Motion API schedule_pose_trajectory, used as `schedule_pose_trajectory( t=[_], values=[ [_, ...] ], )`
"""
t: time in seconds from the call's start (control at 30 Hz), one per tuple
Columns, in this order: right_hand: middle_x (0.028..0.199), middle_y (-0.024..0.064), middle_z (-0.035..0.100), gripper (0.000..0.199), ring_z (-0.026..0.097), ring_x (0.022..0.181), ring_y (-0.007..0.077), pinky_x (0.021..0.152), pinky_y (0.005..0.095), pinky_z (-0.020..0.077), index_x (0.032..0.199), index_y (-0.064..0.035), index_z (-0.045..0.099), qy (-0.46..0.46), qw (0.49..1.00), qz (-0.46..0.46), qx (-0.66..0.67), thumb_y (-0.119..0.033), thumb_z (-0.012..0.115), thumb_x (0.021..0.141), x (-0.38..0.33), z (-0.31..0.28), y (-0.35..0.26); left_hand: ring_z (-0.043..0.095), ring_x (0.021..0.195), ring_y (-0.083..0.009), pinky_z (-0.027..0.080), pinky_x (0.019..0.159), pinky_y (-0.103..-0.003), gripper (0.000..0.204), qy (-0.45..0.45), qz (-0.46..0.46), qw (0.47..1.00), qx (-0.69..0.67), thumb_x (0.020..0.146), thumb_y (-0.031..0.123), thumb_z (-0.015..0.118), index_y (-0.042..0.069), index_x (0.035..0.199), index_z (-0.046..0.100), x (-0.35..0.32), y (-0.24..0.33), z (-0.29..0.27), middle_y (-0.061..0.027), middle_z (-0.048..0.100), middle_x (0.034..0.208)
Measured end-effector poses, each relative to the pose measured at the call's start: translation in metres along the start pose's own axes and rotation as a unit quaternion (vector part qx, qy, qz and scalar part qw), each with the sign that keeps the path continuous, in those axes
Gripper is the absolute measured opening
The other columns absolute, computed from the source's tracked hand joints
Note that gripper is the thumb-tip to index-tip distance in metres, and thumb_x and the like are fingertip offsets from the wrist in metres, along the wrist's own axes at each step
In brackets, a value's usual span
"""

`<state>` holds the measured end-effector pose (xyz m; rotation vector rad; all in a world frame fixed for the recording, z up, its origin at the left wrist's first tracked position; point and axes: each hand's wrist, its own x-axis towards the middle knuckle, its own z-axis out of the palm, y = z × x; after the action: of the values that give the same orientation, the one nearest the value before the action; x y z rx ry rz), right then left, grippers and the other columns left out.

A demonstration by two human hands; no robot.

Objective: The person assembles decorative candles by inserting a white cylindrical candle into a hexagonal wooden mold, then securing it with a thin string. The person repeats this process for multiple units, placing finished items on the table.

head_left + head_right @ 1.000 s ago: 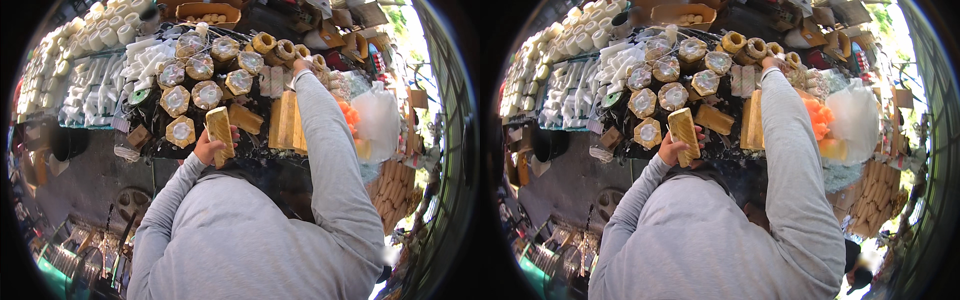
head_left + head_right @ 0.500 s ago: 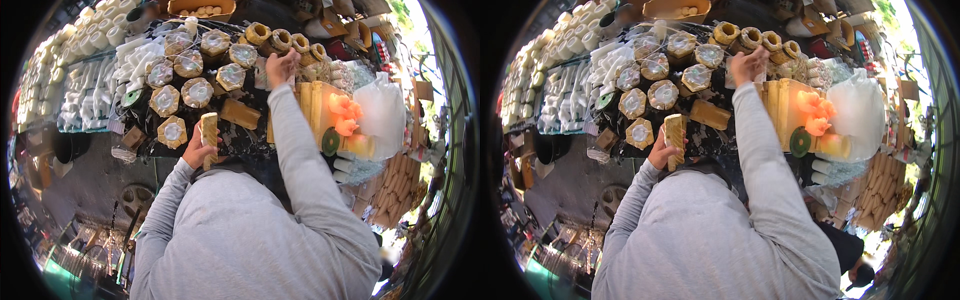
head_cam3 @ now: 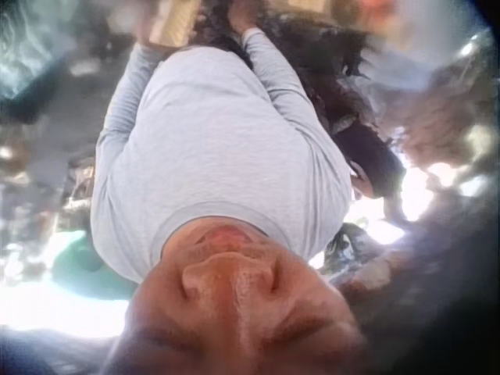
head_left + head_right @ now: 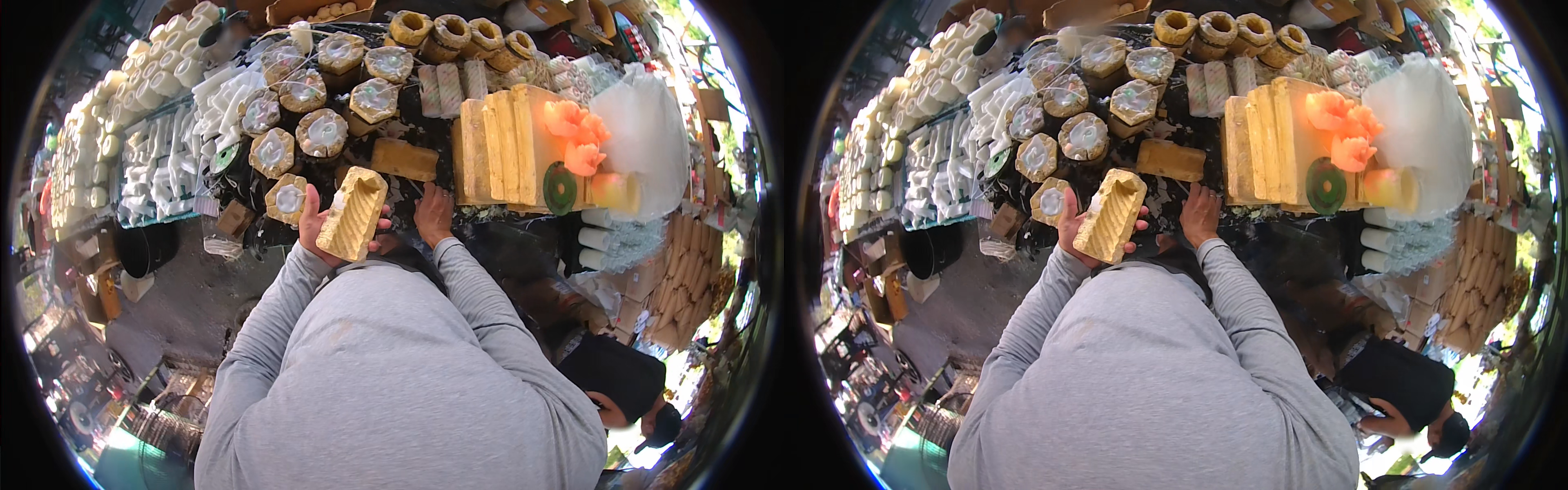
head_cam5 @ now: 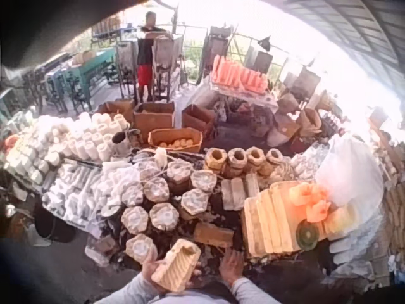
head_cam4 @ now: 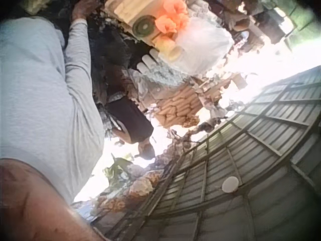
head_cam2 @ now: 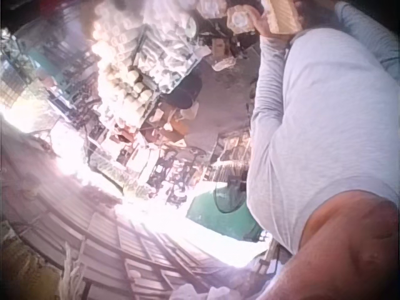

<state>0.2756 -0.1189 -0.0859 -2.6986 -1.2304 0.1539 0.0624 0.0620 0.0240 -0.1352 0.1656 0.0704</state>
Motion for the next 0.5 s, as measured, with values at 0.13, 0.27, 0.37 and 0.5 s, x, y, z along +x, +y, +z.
schedule_pose_trajectory(
  t=[0.13,0.27,0.37,0.5],
  values=[
    [0.113,0.0196,0.061,0.044,0.061,0.11,0.0422,0.095,0.0524,0.0504,0.119,-0.0036,0.056,-0.022,1.0,0.016,-0.001,-0.018,0.083,0.087,-0.002,0.005,0.006,0.055,0.138,-0.0488,0.054,0.094,-0.065,0.099,-0.017,-0.04,0.998,-0.053,0.098,0.079,0.048,0.005,0.164,0.036,0.004,-0.006,0.006,-0.0287,0.05,0.155],
    [0.107,0.0215,0.067,0.036,0.066,0.107,0.0417,0.089,0.0509,0.0537,0.111,-0.0014,0.061,-0.01,0.998,0.018,0.062,-0.012,0.081,0.083,0.004,0.0,0.005,0.057,0.137,-0.0499,0.059,0.093,-0.066,0.076,0.069,-0.043,0.994,0.072,0.095,0.035,0.057,0.004,0.161,0.039,0.005,-0.009,-0.001,-0.027,0.054,0.151],
    [0.095,0.0208,0.071,0.029,0.072,0.09,0.0347,0.073,0.0456,0.0564,0.104,0.0013,0.065,-0.178,0.973,0.085,0.118,-0.005,0.076,0.077,0.01,-0.018,0.012,0.063,0.13,-0.0472,0.062,0.089,-0.063,0.069,0.132,-0.008,0.97,0.204,0.094,0.025,0.056,0.003,0.157,0.042,0.0,-0.01,-0.012,-0.0245,0.061,0.14],
    [0.088,0.0123,0.069,0.025,0.069,0.079,0.0175,0.059,0.0311,0.0502,0.104,0.003,0.067,-0.403,0.818,0.204,0.356,0.0,0.066,0.079,0.004,-0.07,0.035,0.062,0.13,-0.048,0.062,0.087,-0.062,0.076,0.16,-0.005,0.977,0.144,0.105,0.058,0.047,0.006,0.16,0.042,0.001,-0.01,-0.026,-0.0202,0.061,0.144]
  ],
)
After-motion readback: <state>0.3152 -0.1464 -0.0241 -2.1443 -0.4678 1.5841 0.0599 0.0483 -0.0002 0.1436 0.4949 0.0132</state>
